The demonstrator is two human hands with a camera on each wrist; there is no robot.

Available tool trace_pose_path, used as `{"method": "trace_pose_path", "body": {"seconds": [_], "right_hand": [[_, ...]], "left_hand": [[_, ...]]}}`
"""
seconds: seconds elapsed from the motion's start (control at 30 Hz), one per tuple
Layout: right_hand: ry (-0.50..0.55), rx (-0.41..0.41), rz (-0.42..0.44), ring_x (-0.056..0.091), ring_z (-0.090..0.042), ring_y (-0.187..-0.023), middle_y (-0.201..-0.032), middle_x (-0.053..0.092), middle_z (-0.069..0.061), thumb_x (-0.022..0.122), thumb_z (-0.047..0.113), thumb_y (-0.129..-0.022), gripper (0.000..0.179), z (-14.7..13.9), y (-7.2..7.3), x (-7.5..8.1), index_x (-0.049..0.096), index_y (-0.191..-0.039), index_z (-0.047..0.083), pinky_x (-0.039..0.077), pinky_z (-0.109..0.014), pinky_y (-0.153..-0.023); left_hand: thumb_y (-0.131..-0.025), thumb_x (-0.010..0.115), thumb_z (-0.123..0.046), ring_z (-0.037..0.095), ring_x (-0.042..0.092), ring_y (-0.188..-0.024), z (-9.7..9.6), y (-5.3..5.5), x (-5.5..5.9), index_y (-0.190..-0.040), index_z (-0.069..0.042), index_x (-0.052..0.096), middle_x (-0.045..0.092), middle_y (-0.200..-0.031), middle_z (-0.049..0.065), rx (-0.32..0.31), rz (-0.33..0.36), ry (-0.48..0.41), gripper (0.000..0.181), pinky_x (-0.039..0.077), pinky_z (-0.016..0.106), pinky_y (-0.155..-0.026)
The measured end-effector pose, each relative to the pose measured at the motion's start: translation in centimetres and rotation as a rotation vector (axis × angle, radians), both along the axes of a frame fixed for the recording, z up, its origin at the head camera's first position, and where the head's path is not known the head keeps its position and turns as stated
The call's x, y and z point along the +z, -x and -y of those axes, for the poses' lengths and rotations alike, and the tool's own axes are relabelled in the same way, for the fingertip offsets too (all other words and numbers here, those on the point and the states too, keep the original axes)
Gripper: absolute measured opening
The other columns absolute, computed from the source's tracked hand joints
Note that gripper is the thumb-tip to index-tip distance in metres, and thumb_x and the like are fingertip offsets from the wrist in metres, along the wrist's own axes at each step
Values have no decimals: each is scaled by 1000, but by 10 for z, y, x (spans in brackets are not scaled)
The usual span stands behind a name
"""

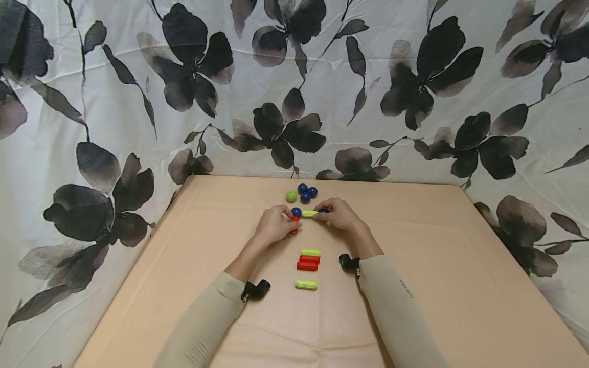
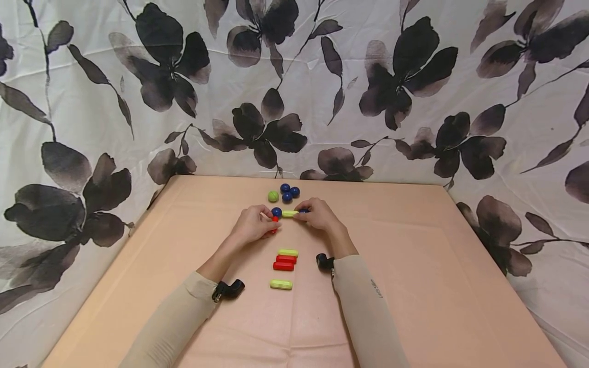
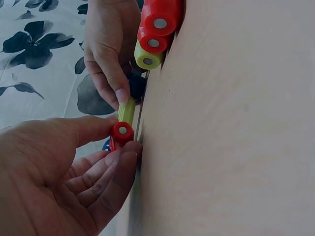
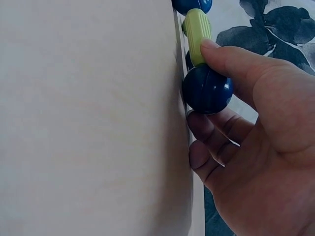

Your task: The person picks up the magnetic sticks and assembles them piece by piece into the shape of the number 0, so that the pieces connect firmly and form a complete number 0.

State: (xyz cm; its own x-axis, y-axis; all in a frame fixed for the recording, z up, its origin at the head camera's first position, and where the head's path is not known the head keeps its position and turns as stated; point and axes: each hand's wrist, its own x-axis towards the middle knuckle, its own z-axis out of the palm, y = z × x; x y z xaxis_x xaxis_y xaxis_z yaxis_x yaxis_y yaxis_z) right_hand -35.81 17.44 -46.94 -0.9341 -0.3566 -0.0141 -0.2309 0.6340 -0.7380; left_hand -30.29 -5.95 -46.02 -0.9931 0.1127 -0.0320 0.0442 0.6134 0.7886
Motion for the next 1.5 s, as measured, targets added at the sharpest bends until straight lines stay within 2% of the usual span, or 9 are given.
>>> {"method": "trace_pose_path", "body": {"seconds": [0.33,0.43,0.53,0.7,0.93,1.07,1.27,1.4,1.5], "right_hand": [[0,13,-18,54,-24,-94,-104,68,-8,77,24,-96,21,1,1,0,80,-115,14,43,-33,-78],[-6,18,-27,54,-24,-93,-104,68,-8,77,23,-96,21,2,2,0,80,-115,14,43,-33,-78],[-1,16,-30,54,-24,-93,-103,68,-8,77,24,-96,20,3,2,-1,80,-113,14,43,-33,-78],[-6,11,-35,54,-25,-93,-103,68,-7,77,25,-96,19,4,0,-1,80,-112,14,43,-34,-79],[-31,11,-23,54,-25,-93,-104,66,-9,75,26,-97,23,4,-3,1,78,-116,13,44,-34,-78],[-74,5,-33,53,-29,-106,-121,65,-13,75,29,-97,38,4,-7,6,72,-129,9,47,-42,-91],[-136,-77,-155,43,-32,-132,-142,56,-12,74,33,-97,46,4,-13,17,66,-138,11,39,-56,-113],[-98,-46,-198,51,-31,-116,-122,63,-8,77,29,-96,33,3,-19,29,73,-125,12,46,-49,-99],[-51,85,-154,57,-29,-97,-100,67,-6,80,21,-93,25,3,-24,37,76,-115,9,49,-41,-86]], "left_hand": [[-91,81,-40,16,62,-54,4,1,2,-94,-16,67,70,-69,-1,37,-57,94,28,43,28,-48],[-95,76,-41,19,62,-69,5,5,0,-102,-15,70,67,-84,4,50,-142,111,28,45,31,-59],[-99,72,-36,22,63,-90,6,11,-6,-121,-10,71,65,-107,8,4,-198,70,34,51,36,-76],[-103,67,-28,24,66,-104,7,22,-19,-135,-6,67,68,-123,11,-88,-173,-37,39,55,41,-89],[-104,66,-28,24,69,-108,5,28,-22,-133,-7,69,72,-124,9,-102,-151,-88,36,56,41,-93],[-105,65,-28,24,67,-106,6,28,-23,-133,-7,69,73,-121,9,-105,-144,-98,36,55,41,-93],[-105,65,-30,24,67,-107,8,30,-26,-132,-7,70,74,-120,9,-102,-146,-108,37,55,43,-97],[-104,66,-32,24,67,-107,8,31,-27,-133,-9,70,74,-121,8,-98,-144,-107,38,55,42,-98],[-104,66,-33,24,67,-108,8,33,-27,-133,-10,70,74,-122,7,-98,-140,-108,38,55,42,-98]]}}
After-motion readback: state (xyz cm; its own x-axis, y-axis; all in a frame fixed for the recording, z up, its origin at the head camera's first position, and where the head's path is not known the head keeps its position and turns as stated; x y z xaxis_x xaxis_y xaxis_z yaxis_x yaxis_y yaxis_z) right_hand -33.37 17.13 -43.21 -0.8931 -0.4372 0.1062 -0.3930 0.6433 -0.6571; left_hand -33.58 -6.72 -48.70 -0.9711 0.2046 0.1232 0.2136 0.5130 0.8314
